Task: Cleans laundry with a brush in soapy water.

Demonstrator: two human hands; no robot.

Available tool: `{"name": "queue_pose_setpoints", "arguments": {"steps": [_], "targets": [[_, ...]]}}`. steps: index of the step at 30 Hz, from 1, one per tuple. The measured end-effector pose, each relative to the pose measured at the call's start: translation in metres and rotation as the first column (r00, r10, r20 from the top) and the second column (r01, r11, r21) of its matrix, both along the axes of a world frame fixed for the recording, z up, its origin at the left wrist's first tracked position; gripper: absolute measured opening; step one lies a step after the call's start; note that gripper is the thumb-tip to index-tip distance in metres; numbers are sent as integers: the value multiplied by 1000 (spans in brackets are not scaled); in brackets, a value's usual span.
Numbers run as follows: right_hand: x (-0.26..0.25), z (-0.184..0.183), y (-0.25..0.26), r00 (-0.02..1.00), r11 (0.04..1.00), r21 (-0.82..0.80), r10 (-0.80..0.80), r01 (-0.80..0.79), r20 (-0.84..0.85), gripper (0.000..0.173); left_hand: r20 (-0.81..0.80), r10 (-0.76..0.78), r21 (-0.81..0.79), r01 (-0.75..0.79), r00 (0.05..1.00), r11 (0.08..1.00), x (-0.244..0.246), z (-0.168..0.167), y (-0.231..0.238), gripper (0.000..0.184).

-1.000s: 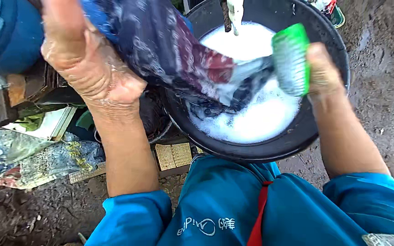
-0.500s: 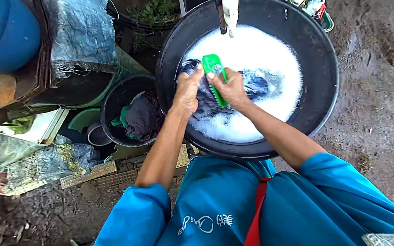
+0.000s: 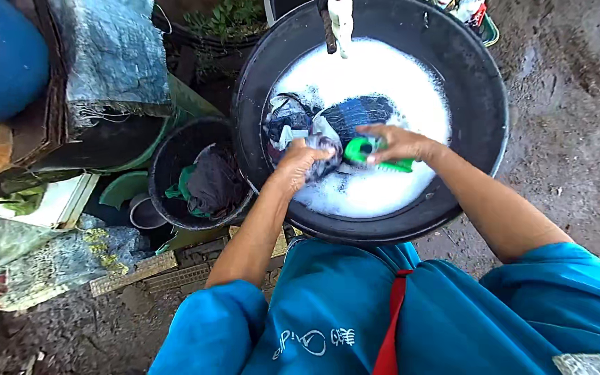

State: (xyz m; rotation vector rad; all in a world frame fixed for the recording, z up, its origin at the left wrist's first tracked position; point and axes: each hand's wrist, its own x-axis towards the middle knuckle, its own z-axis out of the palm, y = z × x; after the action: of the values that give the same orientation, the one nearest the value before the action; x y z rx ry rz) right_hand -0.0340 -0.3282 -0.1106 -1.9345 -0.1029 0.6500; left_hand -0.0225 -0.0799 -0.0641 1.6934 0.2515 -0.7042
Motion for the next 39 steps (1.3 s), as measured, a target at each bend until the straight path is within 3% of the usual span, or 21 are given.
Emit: {"name": "queue_pose_setpoints", "arguments": {"steps": [2,3,6,8,11,13,15,17,19,22,24,25,27,28,30,33,36,39], "targets": [[-1,-12,16,987,982,-98,157,-158,-17,94,239,59,-128,-29,969,991,9,42,4,19],[0,-20,19,987,979,-132,161,-158,12,89,349,113,-212,-39,930,977,13,61,7,18],[11,-15,16,991,993,-111,42,-28,130,49,573,234,-406,23,786,914,21,100,19,27],[10,17,0,982,1000,20,-23,20,186,28,653,303,-485,76,694,871,24,112,29,24],[2,63,-41,923,964,262,-148,53,356,13,649,431,-620,107,627,777,35,111,50,17],[-1,84,-69,856,926,376,-210,20,472,16,633,422,-620,98,649,779,38,95,57,29],[0,93,-80,807,891,454,-278,14,521,13,600,296,-517,77,743,853,34,67,50,57],[0,86,-71,813,859,474,-412,194,413,9,461,144,-384,51,876,922,29,34,36,71],[2,74,-42,815,839,363,-512,406,272,17,296,100,-233,-30,950,972,27,5,25,74],[8,56,28,826,835,288,-531,470,192,30,165,185,-96,-171,969,981,22,-11,14,60],[7,38,82,853,865,290,-475,409,215,33,143,310,-158,-288,940,945,21,-7,12,38],[7,27,104,871,903,230,-416,362,263,36,140,374,-221,-339,917,914,24,-1,13,24],[14,-1,112,941,965,-68,-231,254,248,51,142,426,-323,-366,893,873,28,24,28,13],[20,-21,98,967,950,-218,-188,224,175,58,162,441,-353,-365,883,861,28,37,39,13],[32,-50,53,961,878,-393,-266,274,76,66,248,440,-393,-326,863,860,26,51,63,19],[35,-50,-3,909,760,-518,-408,393,92,69,327,343,-330,-234,880,915,17,46,83,19],[30,-51,-34,772,720,-349,-635,599,16,66,333,119,-139,-76,935,987,11,33,89,40],[28,-35,-22,762,802,-172,-597,571,-251,60,343,0,-170,62,939,983,9,40,85,47]]}}
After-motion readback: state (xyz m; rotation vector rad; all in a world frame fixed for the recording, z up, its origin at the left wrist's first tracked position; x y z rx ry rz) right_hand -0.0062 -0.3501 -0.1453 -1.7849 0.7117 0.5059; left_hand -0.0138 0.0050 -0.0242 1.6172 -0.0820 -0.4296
